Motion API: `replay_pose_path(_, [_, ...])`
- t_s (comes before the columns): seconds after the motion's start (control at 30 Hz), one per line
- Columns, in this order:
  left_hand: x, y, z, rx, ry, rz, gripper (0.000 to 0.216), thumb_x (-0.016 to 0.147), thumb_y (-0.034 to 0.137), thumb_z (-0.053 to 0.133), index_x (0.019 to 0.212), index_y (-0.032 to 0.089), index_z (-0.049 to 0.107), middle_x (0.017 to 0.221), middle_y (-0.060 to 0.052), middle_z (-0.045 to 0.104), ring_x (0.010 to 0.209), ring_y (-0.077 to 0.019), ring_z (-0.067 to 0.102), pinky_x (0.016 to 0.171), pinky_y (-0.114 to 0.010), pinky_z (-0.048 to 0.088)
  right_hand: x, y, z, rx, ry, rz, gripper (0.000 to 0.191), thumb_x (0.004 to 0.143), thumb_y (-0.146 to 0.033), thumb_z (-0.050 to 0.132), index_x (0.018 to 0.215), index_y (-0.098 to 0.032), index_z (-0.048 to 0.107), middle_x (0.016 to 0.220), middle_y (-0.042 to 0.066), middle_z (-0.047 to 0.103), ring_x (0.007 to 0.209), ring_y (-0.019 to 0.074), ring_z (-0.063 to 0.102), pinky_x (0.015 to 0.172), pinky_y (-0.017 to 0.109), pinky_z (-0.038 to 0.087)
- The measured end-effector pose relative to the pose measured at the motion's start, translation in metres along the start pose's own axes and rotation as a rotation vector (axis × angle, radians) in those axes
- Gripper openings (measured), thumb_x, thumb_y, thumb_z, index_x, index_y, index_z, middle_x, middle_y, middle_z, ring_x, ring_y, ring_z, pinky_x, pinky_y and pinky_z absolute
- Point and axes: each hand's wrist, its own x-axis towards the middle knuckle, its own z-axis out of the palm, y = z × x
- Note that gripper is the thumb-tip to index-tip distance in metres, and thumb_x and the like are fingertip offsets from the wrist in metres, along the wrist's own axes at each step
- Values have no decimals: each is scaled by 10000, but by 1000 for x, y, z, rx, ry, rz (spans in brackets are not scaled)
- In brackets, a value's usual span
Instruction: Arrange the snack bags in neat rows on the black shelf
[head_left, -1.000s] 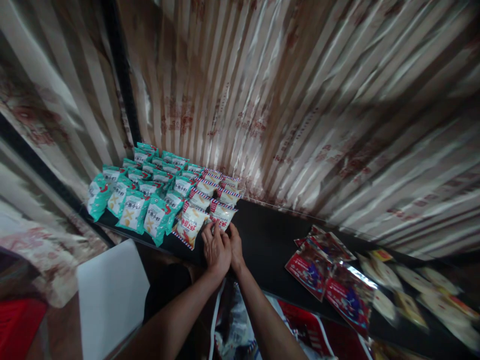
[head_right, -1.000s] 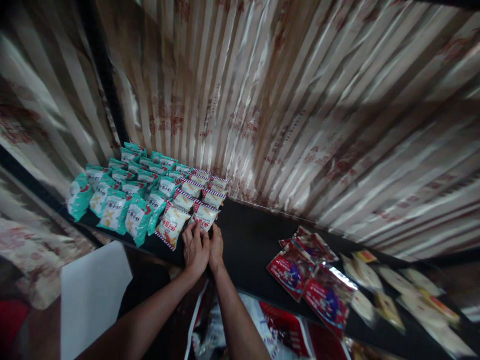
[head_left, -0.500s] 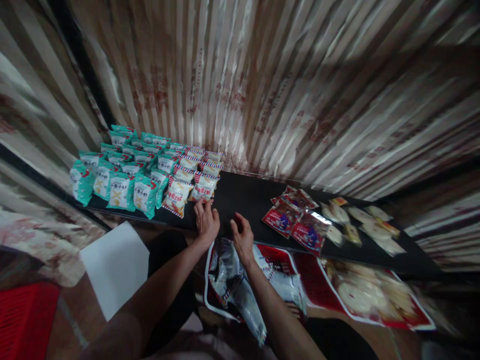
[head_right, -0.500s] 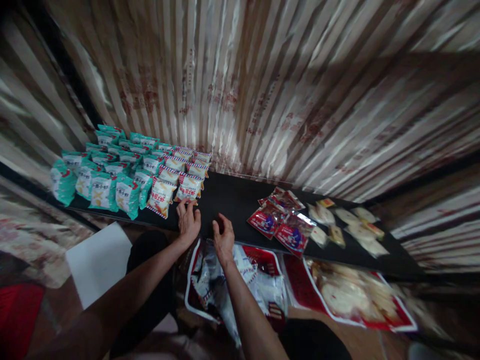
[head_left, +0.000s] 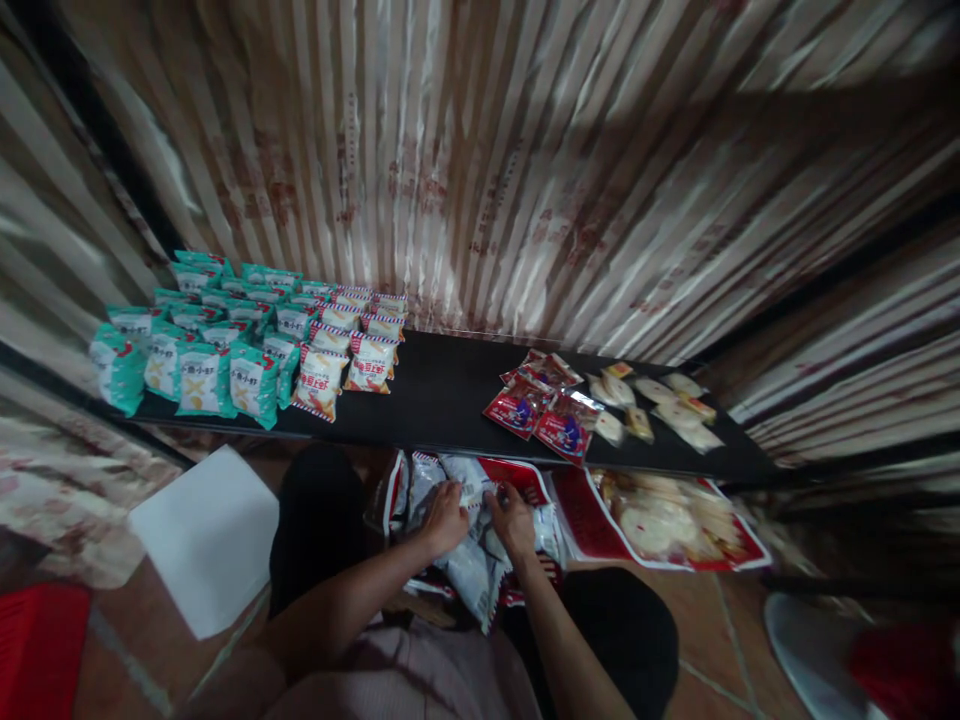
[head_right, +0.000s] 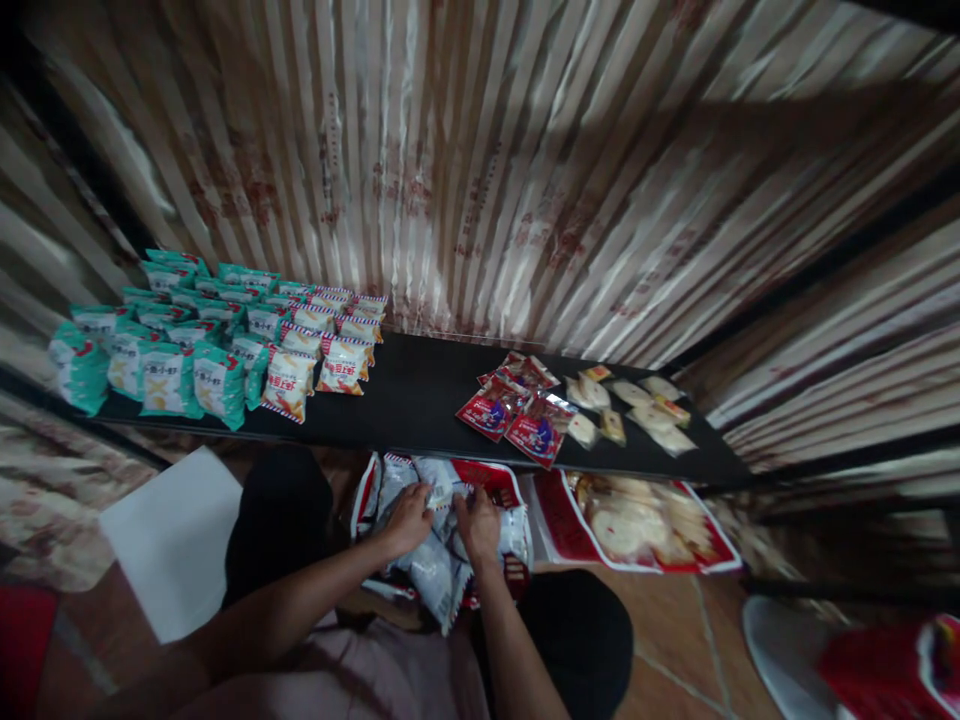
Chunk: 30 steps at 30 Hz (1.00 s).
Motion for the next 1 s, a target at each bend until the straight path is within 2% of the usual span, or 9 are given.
replay_pose_path(0.07, [-1, -1, 6, -10, 9, -23, 442, 712, 48, 503, 1147, 112, 555, 1211, -160, 567, 1176, -242, 505, 1021, -343, 376, -1, 1, 1, 27, -44, -19, 466, 717, -520, 461, 935, -164, 668, 815, 132, 673, 785, 278, 607, 796, 428, 439])
replay_pose_path(0.23, [-2, 0, 3, -43, 38, -90, 421, 728, 81, 518, 1144, 143, 540, 1172, -126, 590, 1177, -224, 507, 1017, -321, 371, -2, -9, -5, 111, 11, -42, 445, 704, -514, 473, 862, -157, 688, 827, 135, 677, 780, 270, 600, 792, 416, 437])
replay_pose_path(0.37, [-8, 2, -2, -69, 77, -96, 423, 729, 95, 540, 1150, 136, 521, 1166, -130, 588, 1157, -224, 520, 1008, -346, 384, -6, -23, -20, 306, -14, 55, 428, 681, -529, 523, 868, -178, 679, 826, 94, 690, 760, 247, 609, 742, 374, 456])
replay_pose_path(0.5, [-19, 2, -5, -139, 104, -26, 543, 685, 59, 574, 1209, 163, 474, 1201, -118, 567, 1153, -211, 519, 994, -356, 407, -17, -43, -37, 427, -68, 121, 412, 670, -551, 576, 832, -183, 665, 771, 66, 685, 725, 231, 609, 707, 349, 463])
replay_pose_path(0.63, [-30, 0, -12, -161, 126, 23, 502, 710, 15, 500, 1186, 175, 503, 1175, -103, 576, 1115, -192, 542, 980, -357, 423, -27, -63, -50, 484, -112, 99, 392, 685, -541, 597, 824, -180, 655, 779, 55, 675, 735, 219, 612, 736, 343, 460])
replay_pose_path(0.77, [-35, 0, -29, -175, 184, 76, 412, 737, 17, 446, 1096, 185, 559, 1083, -74, 620, 1058, -184, 566, 965, -359, 430, -32, -79, -58, 499, -176, 84, 390, 698, -544, 613, 843, -184, 652, 801, 52, 672, 756, 215, 614, 740, 336, 466])
replay_pose_path(1.0, [-34, -12, -49, -312, 271, 41, 390, 710, 22, 435, 1028, 197, 578, 1034, -39, 638, 1020, -180, 576, 943, -365, 438, -40, -105, -61, 503, -242, -62, 391, 728, -532, 612, 903, -186, 663, 884, 75, 679, 833, 228, 629, 813, 362, 483])
